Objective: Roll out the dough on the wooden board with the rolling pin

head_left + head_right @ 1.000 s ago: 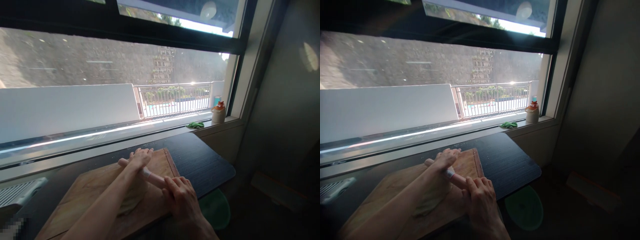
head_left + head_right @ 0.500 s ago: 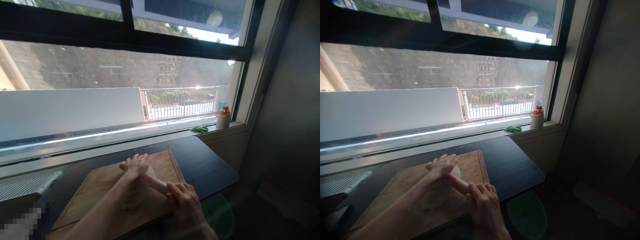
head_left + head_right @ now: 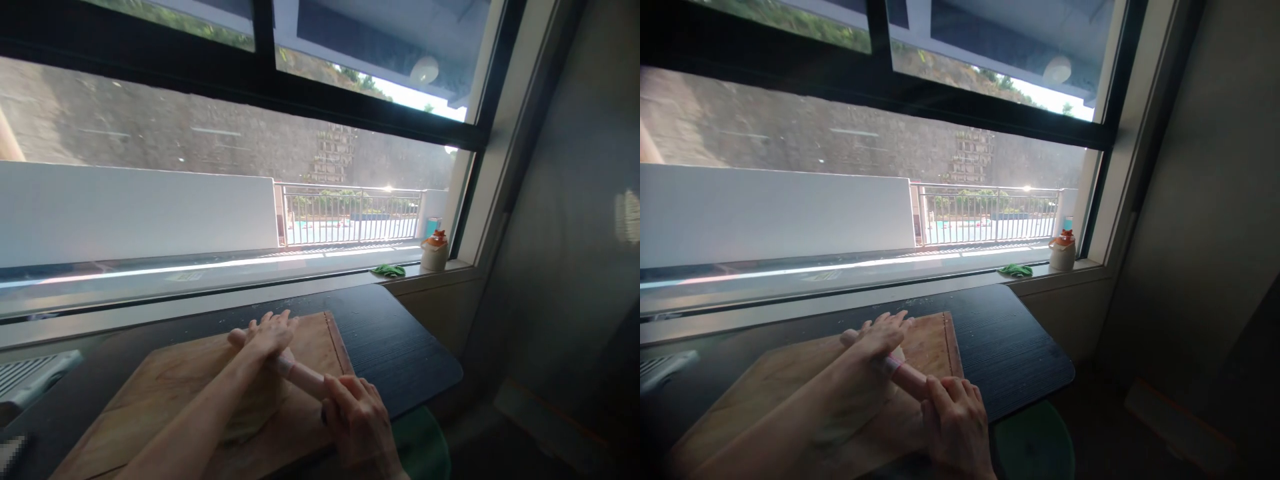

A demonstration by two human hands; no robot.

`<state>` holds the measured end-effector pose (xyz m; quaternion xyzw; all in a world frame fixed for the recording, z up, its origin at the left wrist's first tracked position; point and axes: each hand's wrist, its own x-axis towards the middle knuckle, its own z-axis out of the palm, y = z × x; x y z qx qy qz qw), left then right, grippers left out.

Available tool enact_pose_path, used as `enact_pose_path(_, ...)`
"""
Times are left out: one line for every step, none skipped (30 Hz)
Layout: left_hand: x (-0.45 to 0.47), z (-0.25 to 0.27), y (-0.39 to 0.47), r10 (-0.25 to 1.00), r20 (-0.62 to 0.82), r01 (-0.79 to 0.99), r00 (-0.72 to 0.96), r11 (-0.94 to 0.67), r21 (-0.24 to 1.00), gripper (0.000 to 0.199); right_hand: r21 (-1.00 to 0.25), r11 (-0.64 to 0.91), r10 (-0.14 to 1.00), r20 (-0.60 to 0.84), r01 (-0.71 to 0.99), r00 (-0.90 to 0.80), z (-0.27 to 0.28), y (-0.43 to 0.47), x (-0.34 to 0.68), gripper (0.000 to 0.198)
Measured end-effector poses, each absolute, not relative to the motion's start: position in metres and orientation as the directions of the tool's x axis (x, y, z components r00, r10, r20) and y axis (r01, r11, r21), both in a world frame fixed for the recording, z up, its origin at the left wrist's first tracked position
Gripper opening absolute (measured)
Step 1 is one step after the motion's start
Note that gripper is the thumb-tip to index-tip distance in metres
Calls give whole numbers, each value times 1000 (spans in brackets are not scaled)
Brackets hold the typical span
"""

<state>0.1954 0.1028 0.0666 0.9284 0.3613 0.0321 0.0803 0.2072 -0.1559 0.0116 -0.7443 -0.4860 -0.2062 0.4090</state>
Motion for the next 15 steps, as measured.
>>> enact_pose_path(185, 67, 102, 677, -12, 670, 736, -725, 159, 63, -413, -187, 556, 704, 891, 442, 14, -157, 202, 28)
enact_pose_path(175, 67, 102, 679, -20, 674, 734, -724, 145, 62, -419, -181, 558, 701, 889, 444, 17, -158, 197, 29)
enact_pose_path(167, 68, 100, 683, -26, 680, 730, -721, 131, 61, -424, -171, 559, 702, 889, 442, 18, -159, 193, 30)
enact_pose_path(159, 69, 99, 690, -31, 688, 724, -716, 118, 62, -425, -157, 560, 705, 892, 435, 19, -161, 190, 32)
enact_pose_path(154, 69, 97, 697, -34, 696, 716, -710, 107, 62, -422, -139, 557, 715, 896, 423, 18, -162, 188, 32)
enact_pose_path(151, 70, 96, 704, -38, 703, 709, -704, 99, 63, -416, -122, 552, 726, 901, 410, 16, -162, 189, 33)
enact_pose_path(149, 71, 95, 710, -40, 710, 704, -698, 93, 63, -407, -109, 545, 739, 907, 397, 13, -162, 190, 33)
enact_pose_path(150, 71, 94, 712, -41, 713, 701, -696, 90, 62, -396, -103, 538, 749, 913, 386, 10, -162, 193, 33)
enact_pose_path(153, 71, 94, 713, -40, 713, 700, -695, 91, 62, -386, -101, 535, 756, 917, 377, 6, -161, 197, 33)
enact_pose_path(157, 71, 95, 711, -37, 711, 702, -697, 94, 62, -379, -108, 535, 757, 919, 375, 3, -159, 202, 33)
enact_pose_path(163, 70, 96, 709, -33, 708, 705, -699, 100, 62, -374, -121, 537, 755, 919, 378, 0, -158, 208, 33)
enact_pose_path(170, 70, 98, 708, -27, 706, 706, -700, 107, 63, -369, -138, 542, 749, 919, 382, -3, -156, 214, 32)
enact_pose_path(177, 69, 100, 708, -22, 705, 706, -699, 117, 63, -364, -159, 546, 742, 918, 389, -5, -154, 220, 32)
enact_pose_path(185, 69, 103, 710, -18, 706, 704, -696, 128, 63, -352, -177, 551, 738, 919, 388, -7, -152, 227, 33)
enact_pose_path(193, 69, 105, 714, -15, 708, 700, -692, 140, 62, -331, -189, 556, 740, 925, 379, -9, -150, 233, 33)
